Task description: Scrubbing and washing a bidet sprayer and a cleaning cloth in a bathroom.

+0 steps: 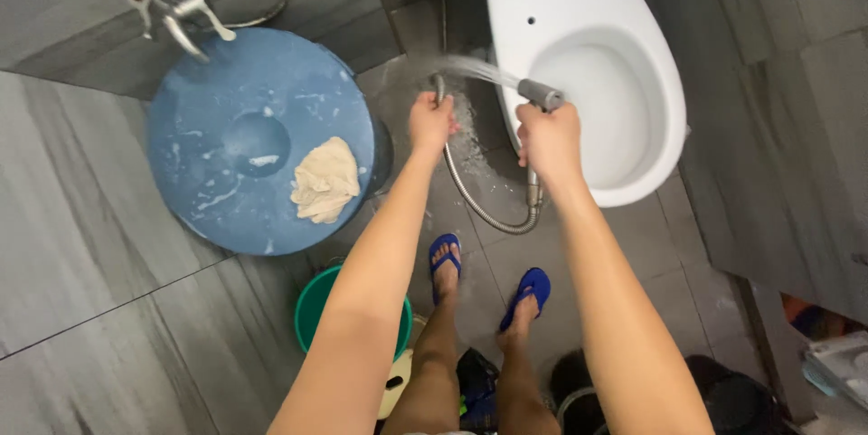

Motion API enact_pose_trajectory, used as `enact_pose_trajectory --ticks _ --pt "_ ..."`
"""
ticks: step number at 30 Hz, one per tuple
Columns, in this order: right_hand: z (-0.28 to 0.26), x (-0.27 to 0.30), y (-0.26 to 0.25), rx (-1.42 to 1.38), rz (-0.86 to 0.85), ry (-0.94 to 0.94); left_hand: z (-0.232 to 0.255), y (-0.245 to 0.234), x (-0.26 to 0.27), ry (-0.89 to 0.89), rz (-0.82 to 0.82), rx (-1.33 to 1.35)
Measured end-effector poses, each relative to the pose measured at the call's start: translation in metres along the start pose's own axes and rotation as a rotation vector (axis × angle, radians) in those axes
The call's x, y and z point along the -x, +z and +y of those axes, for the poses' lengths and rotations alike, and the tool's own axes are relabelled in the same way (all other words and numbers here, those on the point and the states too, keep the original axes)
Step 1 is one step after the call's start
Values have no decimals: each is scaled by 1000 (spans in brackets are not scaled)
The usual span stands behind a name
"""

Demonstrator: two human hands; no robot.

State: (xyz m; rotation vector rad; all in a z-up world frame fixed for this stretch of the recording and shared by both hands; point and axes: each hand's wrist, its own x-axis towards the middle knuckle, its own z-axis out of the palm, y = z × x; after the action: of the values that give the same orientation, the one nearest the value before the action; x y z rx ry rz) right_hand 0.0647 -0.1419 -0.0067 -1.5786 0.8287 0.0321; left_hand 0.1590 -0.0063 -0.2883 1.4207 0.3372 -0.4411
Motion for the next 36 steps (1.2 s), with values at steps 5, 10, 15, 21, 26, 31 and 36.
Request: enact_pose_trajectory --ticks 5,10,15,21,26,31,36 --pt "-5 3 4 25 -58 -2 31 3 -2 49 28 -347" --pt "3 4 13 58 -147 56 64 9 27 -5 8 -456" --pt "8 12 30 162 -223 125 38 7 23 82 62 -629" --pt "24 1 23 162 -114 80 57 -17 26 135 72 -836" --pt "11 3 11 135 25 39 79 -29 42 64 40 -842" --pt "2 12 13 90 86 7 58 -31 33 81 26 -801" --pt "-4 22 21 -9 96 -83 25 -30 25 156 -11 -706"
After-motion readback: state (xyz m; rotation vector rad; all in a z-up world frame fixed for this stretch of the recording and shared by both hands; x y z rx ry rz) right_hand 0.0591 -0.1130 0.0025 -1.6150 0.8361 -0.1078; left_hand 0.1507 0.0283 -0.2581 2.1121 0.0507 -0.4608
